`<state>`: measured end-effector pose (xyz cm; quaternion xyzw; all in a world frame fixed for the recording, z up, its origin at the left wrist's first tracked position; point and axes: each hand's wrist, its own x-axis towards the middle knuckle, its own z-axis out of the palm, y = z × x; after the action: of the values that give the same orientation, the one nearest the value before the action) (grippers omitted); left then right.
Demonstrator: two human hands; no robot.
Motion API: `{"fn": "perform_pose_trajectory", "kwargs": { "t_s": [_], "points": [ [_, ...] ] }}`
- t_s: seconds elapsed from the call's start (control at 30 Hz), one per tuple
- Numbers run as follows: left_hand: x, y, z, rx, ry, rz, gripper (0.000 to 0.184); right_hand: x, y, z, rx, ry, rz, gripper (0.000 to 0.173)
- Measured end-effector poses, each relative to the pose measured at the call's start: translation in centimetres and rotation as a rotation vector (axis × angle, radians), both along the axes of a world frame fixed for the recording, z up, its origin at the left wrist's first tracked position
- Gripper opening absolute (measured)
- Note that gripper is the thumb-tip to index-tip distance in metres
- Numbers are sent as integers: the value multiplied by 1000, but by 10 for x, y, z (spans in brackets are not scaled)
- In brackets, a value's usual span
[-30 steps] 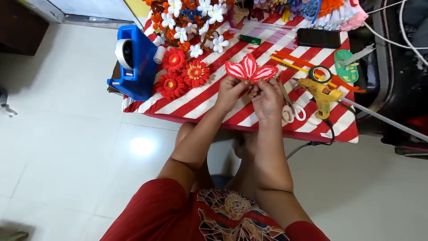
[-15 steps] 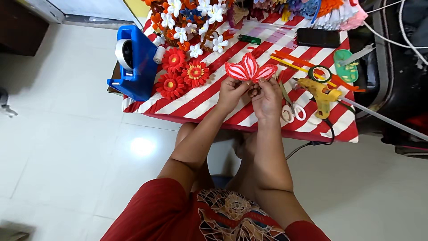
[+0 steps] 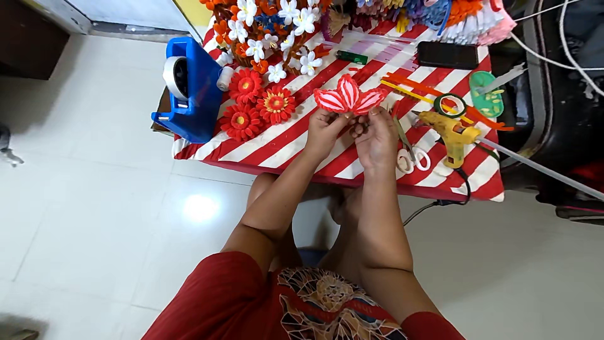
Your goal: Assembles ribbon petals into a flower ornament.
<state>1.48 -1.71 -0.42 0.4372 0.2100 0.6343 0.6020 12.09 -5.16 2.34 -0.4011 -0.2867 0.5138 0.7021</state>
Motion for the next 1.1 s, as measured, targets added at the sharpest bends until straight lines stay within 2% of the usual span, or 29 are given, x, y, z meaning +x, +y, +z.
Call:
{"fn": "perform_pose_trajectory", "kwargs": {
  "t_s": [0.5,0.63,0.73,0.8,1.0,1.1],
  "points": [
    [2,-2,-6,81,-23,-83,21,-4,-2,2,62,64,-41,17],
    [-1,0,-9,70,-144,-211,8,-2,-1,1,99,63,-43,18],
    [-5,1,-6,27,-168,-320,32,1,-1,2,103,21,-65,18],
    [-7,1,-5,7,-139,-333,42,7,0,1,125,19,-68,18],
    [-6,1,1,-70,80,-246,47,22,-1,0,164,28,-40,20],
    [-9,6,5,-235,-27,-314,56,26,-2,1,160,1,-13,19]
  ]
}}
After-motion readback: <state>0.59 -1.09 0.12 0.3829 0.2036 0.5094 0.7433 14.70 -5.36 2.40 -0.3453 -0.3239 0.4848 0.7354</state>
